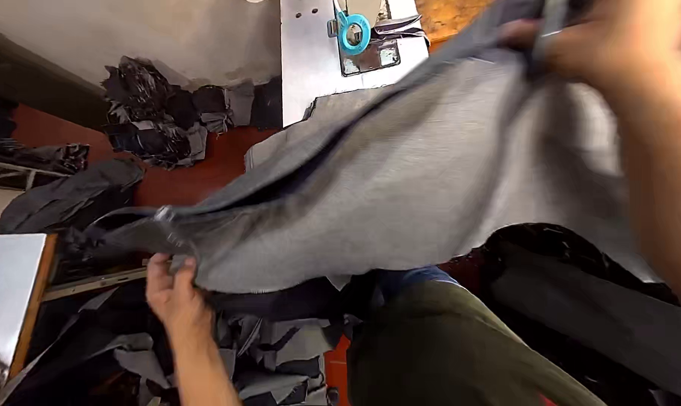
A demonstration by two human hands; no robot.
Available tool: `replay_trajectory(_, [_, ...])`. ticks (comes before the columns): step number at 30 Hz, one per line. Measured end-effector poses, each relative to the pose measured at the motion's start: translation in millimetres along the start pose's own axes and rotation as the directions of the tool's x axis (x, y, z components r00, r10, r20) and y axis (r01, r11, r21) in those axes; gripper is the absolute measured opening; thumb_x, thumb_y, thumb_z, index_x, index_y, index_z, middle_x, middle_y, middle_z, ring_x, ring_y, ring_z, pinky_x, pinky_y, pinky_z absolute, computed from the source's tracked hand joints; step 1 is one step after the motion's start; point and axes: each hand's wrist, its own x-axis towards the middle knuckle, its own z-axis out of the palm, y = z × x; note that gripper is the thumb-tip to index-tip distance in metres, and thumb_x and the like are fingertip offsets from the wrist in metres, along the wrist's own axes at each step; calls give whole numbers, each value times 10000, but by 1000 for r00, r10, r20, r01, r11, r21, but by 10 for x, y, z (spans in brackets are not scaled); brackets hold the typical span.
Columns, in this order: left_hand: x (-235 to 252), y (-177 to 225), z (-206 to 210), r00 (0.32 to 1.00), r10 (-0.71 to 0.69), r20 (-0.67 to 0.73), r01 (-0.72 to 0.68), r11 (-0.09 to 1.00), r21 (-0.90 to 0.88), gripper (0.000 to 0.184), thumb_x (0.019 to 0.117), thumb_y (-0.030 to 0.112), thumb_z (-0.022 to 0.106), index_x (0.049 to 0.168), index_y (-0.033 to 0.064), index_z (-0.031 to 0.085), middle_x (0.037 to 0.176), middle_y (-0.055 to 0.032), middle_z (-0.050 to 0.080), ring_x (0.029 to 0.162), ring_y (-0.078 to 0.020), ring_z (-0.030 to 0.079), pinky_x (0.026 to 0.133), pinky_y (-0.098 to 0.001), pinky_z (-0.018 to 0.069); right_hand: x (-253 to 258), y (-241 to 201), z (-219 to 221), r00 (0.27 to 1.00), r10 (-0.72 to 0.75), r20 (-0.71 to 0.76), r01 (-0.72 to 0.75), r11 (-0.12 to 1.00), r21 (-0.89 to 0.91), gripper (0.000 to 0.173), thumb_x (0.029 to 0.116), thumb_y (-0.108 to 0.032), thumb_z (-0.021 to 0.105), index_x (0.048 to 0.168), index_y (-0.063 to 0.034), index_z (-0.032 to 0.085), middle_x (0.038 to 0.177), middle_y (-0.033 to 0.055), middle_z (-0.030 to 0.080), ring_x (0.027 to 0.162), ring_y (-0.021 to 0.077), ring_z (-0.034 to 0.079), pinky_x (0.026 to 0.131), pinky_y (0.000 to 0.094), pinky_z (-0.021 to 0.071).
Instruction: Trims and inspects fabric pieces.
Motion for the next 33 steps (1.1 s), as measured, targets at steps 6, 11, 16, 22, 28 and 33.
replay_trajectory(6, [582, -2091, 700, 921, -347, 175, 268, 893, 362, 425, 1041, 96, 514, 1436, -53, 464, 1326, -236, 598, 1092, -249, 642, 920, -438, 543, 826, 404, 2699, 876, 81, 475, -64, 997, -52, 392, 908, -323, 732, 1128, -9, 652, 1029, 321, 673, 991, 571, 636, 774, 792, 434])
replay_trajectory(11, [469, -1919, 618, 920, -385, 70, 361, 905, 227, 404, 1011, 50, 517, 1385, -66, 420, 1150, -103, 609, 892, -64, 618, 728, -254, 551, 784, 499, 2928, 942, 89, 324, -144, 978, 150, 411, 900, -307, 758, 1133, 10, 638, 971, 248, 688, 916, 448, 676, 791, 689, 494])
replay_trajectory(16, [538, -1876, 657, 915, -363, 175, 303, 907, 294, 431, 964, 2, 526, 1353, -126, 389, 1098, -89, 621, 958, -17, 634, 834, -199, 559, 1017, 616, 3061, 943, -23, 331, -23, 991, 134, 392, 907, -281, 724, 1111, 39, 625, 949, 262, 689, 862, 461, 680, 752, 675, 497])
replay_trajectory(22, [718, -2082, 690, 883, -406, 237, 311, 883, 352, 435, 954, -3, 594, 1319, -175, 432, 1068, -103, 641, 915, 9, 627, 819, -187, 557, 907, 989, 2379, 783, -97, 615, 122, 992, 2, 489, 815, -346, 786, 1041, 48, 602, 833, 257, 650, 760, 487, 661, 641, 689, 480])
replay_trajectory(28, [761, -2130, 583, 842, -487, 232, 436, 868, 239, 232, 947, 2, 569, 1174, 16, 527, 831, 151, 636, 667, 73, 598, 582, -126, 519, 832, 1835, 1729, 708, 64, 703, -94, 996, 5, 372, 811, -18, 785, 1134, 56, 616, 975, 253, 682, 906, 414, 682, 799, 635, 515])
replay_trajectory(33, [763, -2012, 561, 872, -465, 152, 441, 882, 165, 194, 954, -22, 544, 1122, 75, 540, 769, 158, 631, 581, 55, 573, 500, -132, 494, 1086, 1721, 1895, 763, 136, 633, -271, 955, 122, 327, 837, -66, 777, 1093, 33, 599, 873, 119, 622, 758, 180, 598, 723, 420, 515])
